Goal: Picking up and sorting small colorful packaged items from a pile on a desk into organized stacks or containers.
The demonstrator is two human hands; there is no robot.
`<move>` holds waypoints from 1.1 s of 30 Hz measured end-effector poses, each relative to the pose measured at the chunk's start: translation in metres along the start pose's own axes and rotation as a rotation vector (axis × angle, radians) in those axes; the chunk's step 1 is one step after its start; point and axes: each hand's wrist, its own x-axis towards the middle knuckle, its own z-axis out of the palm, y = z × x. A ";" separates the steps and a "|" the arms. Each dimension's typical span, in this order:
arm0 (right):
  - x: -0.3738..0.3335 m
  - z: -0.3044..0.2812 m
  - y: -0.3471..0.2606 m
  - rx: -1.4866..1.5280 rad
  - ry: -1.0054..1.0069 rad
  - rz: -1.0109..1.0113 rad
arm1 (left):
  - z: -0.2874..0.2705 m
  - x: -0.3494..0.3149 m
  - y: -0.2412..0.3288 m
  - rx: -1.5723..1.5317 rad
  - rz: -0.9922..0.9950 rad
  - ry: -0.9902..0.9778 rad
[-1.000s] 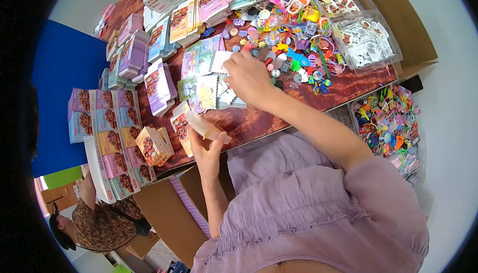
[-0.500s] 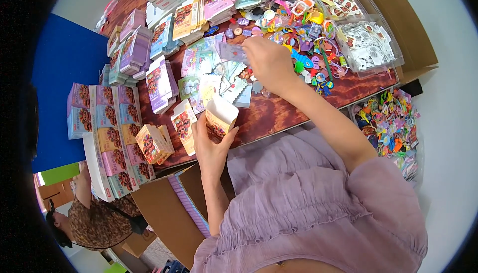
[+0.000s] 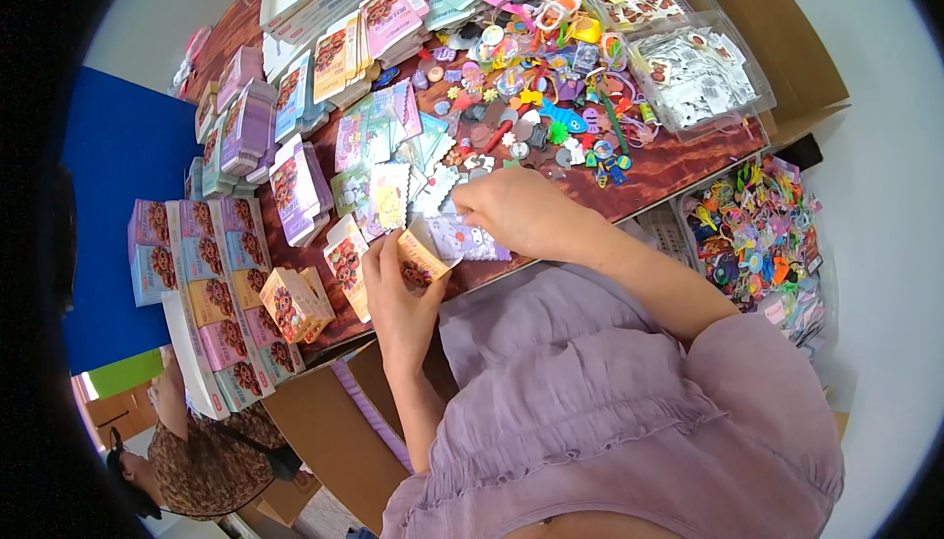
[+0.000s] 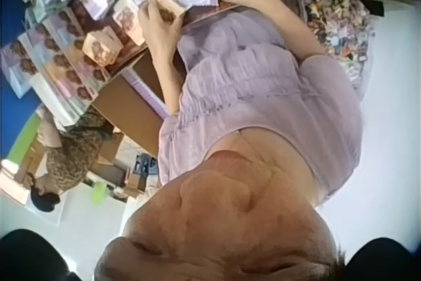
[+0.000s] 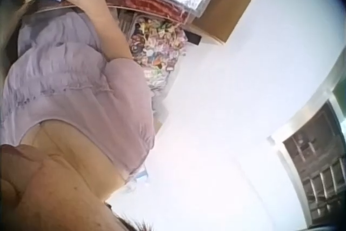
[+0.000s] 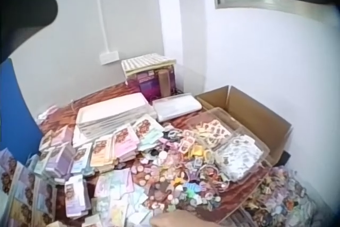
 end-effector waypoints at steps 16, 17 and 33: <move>0.012 -0.010 0.035 0.016 0.402 -0.028 | 0.005 -0.005 0.002 -0.223 0.033 0.000; 0.016 -0.012 0.052 -0.142 0.446 -0.053 | 0.005 -0.004 0.001 -0.250 0.028 0.006; 0.041 -0.027 0.089 -0.130 0.693 0.002 | 0.006 0.000 0.005 -0.311 0.008 -0.051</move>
